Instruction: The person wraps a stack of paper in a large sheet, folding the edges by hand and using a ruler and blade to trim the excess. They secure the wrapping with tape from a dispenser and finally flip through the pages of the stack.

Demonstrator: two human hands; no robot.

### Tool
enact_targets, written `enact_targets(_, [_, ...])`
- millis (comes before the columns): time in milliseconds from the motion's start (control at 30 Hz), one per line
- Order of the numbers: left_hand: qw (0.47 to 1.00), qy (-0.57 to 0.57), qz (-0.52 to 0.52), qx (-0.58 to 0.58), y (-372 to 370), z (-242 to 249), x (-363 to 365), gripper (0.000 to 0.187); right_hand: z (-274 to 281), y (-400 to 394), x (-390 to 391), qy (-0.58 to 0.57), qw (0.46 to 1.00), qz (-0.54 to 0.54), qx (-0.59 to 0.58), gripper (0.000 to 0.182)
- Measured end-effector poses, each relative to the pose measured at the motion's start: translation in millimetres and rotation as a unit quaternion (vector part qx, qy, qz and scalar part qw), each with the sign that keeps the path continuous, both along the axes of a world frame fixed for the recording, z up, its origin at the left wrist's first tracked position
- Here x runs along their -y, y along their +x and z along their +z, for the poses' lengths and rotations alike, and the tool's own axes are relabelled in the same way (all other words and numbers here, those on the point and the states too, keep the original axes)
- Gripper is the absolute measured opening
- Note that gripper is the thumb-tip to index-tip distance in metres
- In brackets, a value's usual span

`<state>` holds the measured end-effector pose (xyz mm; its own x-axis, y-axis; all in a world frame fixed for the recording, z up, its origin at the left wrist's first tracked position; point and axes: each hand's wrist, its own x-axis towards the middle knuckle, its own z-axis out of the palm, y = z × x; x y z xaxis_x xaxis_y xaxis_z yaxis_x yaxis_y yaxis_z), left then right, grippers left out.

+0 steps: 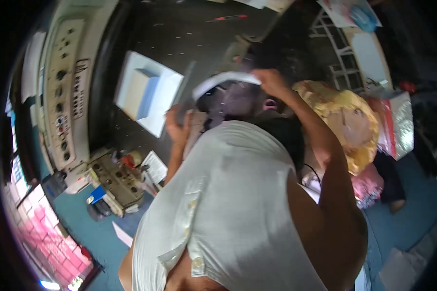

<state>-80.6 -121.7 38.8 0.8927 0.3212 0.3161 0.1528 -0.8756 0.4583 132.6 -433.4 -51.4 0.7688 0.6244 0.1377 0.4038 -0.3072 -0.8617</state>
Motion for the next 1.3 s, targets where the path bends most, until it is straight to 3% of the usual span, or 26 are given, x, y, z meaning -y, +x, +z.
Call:
enact_targets(33, [0.999, -0.012, 0.036, -0.012, -7, -1, -4, 0.037, 9, -1, 46, -0.058, 0.988, -0.075, -0.122, 0.032])
enact_targets(67, [0.997, -0.008, 0.062, -0.035, -17, -5, -11, 0.036, -10, -6, 99, -0.107, 0.979, -0.122, -0.119, 0.031])
enact_targets(100, [0.993, -0.024, 0.102, -0.051, -28, -13, -20, 0.037, -44, -18, 152, 0.018, 0.988, -0.154, 0.018, 0.029])
enact_targets(133, [0.982, -0.063, 0.164, -0.062, -42, -21, -31, 0.040, -53, -41, 212, -0.157, 0.954, -0.216, -0.138, 0.023])
enact_targets(200, [0.979, 0.008, 0.186, -0.080, -71, -37, -65, 0.045, -99, -96, 313, -0.064, 0.903, -0.339, -0.256, 0.017])
enact_targets(233, [0.972, 0.058, 0.203, -0.100, -84, -37, -77, 0.047, -119, -130, 360, -0.181, 0.908, -0.352, -0.136, 0.014])
enact_targets(300, [0.950, 0.093, 0.265, -0.135, -107, -47, -104, 0.048, -73, -177, 370, -0.143, 0.812, -0.525, -0.210, 0.020])
enact_targets(333, [0.946, -0.001, 0.296, -0.129, -112, -59, -121, 0.048, -87, -200, 393, -0.099, 0.793, -0.555, -0.231, 0.020])
enact_targets(367, [0.932, -0.094, 0.329, -0.121, -120, -72, -140, 0.048, -105, -216, 409, -0.090, 0.729, -0.629, -0.255, 0.024])
enact_targets(400, [0.907, -0.180, 0.365, -0.107, -134, -78, -158, 0.048, -139, -228, 447, -0.351, 0.825, -0.436, -0.079, 0.019])
enact_targets(433, [0.878, -0.343, 0.317, -0.106, -139, -87, -180, 0.036, -173, -241, 484, -0.554, 0.758, -0.277, 0.208, 0.015])
enact_targets(467, [0.878, -0.259, 0.381, -0.128, -120, -61, -151, 0.027, -158, -230, 481, -0.585, 0.747, -0.294, 0.112, 0.020])
enact_targets(533, [0.911, 0.040, 0.338, -0.235, -136, -87, -184, 0.033, -137, -195, 455, -0.618, 0.708, -0.343, 0.004, 0.035])
enact_targets(567, [0.888, 0.050, 0.406, -0.210, -123, -75, -171, 0.038, -135, -175, 438, -0.636, 0.672, -0.377, -0.029, 0.043])
enact_targets(600, [0.891, 0.019, 0.443, -0.097, -123, -83, -170, 0.042, -130, -151, 413, -0.635, 0.651, -0.416, -0.021, 0.052])
enact_targets(633, [0.885, -0.024, 0.434, -0.166, -109, -59, -155, 0.045, -115, -129, 382, -0.607, 0.654, -0.450, 0.023, 0.060])
enact_targets(667, [0.860, -0.046, 0.467, -0.203, -107, -66, -165, 0.050, -59, -102, 319, -0.588, 0.638, -0.481, 0.127, 0.049])
enact_targets(700, [0.828, -0.120, 0.495, -0.234, -98, -57, -161, 0.053, -67, -81, 291, -0.437, 0.750, -0.471, 0.159, 0.048])
enact_targets(733, [0.819, -0.135, 0.521, -0.200, -109, -84, -177, 0.054, -70, -57, 263, -0.279, 0.834, -0.441, 0.182, 0.047])
enact_targets(800, [0.825, -0.136, 0.496, -0.234, -92, -56, -151, 0.060, -23, -16, 169, -0.247, 0.886, -0.279, 0.277, 0.042])
enact_targets(833, [0.834, -0.097, 0.476, -0.261, -85, -37, -132, 0.060, 24, -18, 96, -0.198, 0.941, -0.228, 0.154, 0.040])
enact_targets(867, [0.849, -0.076, 0.453, -0.260, -87, -30, -120, 0.058, 63, -20, 44, -0.150, 0.972, -0.129, 0.129, 0.041])
enact_targets(933, [0.877, -0.037, 0.404, -0.257, -96, -29, -106, 0.054, 77, -16, -43, -0.091, 0.969, 0.061, 0.223, 0.040])
enact_targets(1000, [0.898, -0.051, 0.372, -0.231, -111, -39, -107, 0.048, 82, -16, -120, -0.036, 0.954, 0.157, 0.252, 0.043])
enact_targets(1167, [0.948, -0.035, 0.253, -0.190, -132, -51, -106, 0.034, 74, 10, -228, -0.181, 0.889, 0.261, 0.329, 0.056])
enact_targets(1300, [0.965, -0.010, 0.180, -0.192, -133, -37, -88, 0.020, 57, 13, -225, -0.221, 0.869, 0.297, 0.329, 0.065])
